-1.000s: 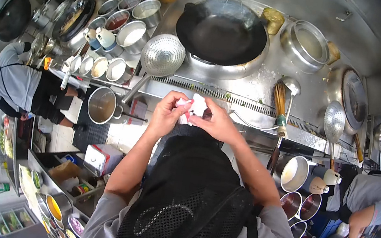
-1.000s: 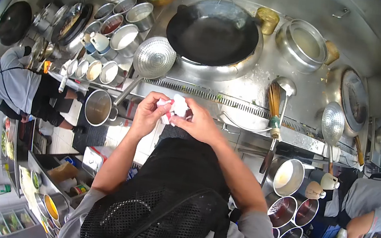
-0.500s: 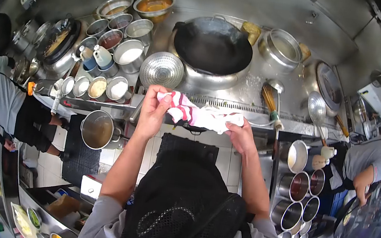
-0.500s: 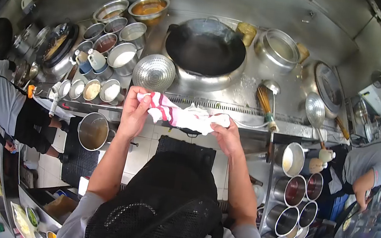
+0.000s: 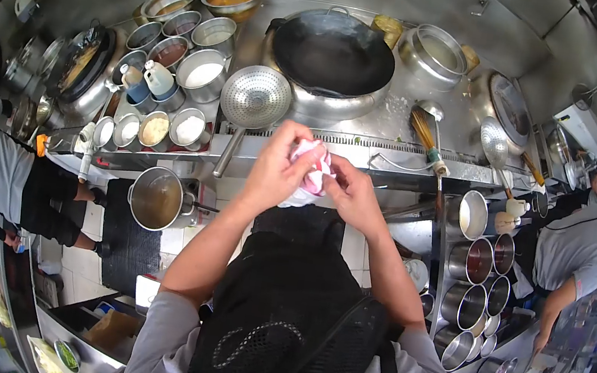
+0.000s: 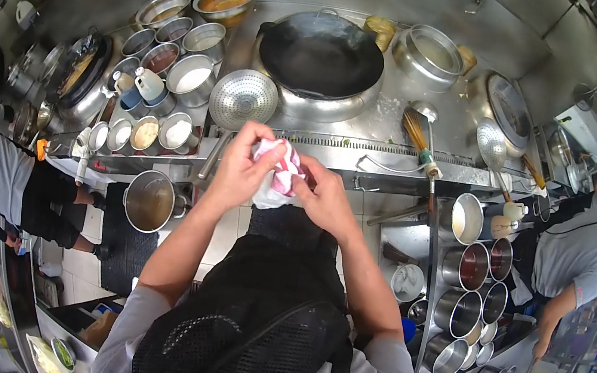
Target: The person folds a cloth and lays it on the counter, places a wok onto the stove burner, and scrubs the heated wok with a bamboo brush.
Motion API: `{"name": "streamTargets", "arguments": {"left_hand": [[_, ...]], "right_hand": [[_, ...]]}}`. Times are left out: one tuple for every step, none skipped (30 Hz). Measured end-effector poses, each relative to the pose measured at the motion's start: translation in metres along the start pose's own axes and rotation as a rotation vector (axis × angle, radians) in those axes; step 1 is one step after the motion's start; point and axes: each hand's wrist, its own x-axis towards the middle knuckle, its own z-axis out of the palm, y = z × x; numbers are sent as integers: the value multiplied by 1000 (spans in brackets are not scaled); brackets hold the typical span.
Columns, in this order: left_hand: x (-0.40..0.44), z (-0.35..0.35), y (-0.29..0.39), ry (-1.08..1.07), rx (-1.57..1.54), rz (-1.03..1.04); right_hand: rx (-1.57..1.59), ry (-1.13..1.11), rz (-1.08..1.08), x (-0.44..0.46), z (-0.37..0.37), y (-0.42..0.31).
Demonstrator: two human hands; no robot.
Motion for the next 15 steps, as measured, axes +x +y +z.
{"name": "streamTargets", "arguments": {"left_hand": [[2, -8, 2, 16, -10, -34], [3, -16, 2, 18, -12, -27], [4, -24, 1, 11, 44, -12], [5, -31, 0, 4, 101, 2], [8, -37, -5, 45, 141, 75], [10, -42, -8, 49, 138, 81], [12, -47, -10, 43, 73, 175], [13, -51, -13, 38, 9, 272], [9, -57, -17, 18, -100, 214], [5, -64, -20, 5, -210, 155], [1, -75, -20, -53, -148, 5], [-2, -85, -20, -109, -84, -142], [-5, -90, -24, -114, -89, -136], [-9, -95, -26, -123, -93, -137], [-10, -100, -27, -201, 29, -175]], "right_hand": [[-72, 68, -63, 1, -2, -5], [-142, 135, -124, 2, -2, -10], [-153, 174, -220, 5, -2, -14], [-158, 174, -223, 8, -4, -13], [-124, 241, -200, 11, -8, -9], [-89, 308, -178, 15, -15, -4], [116, 305, -98, 17, -25, 3], [308, 352, -132, 22, -38, 15], [462, 420, -92, 26, -50, -1], [372, 490, -61, 31, -72, 12], [308, 527, -96, 31, -86, 11], [275, 567, -110, 27, -93, -3], [263, 543, -124, 22, -101, -18], [251, 522, -131, 15, -105, -28], [154, 494, -94, 13, -113, -30]]}}
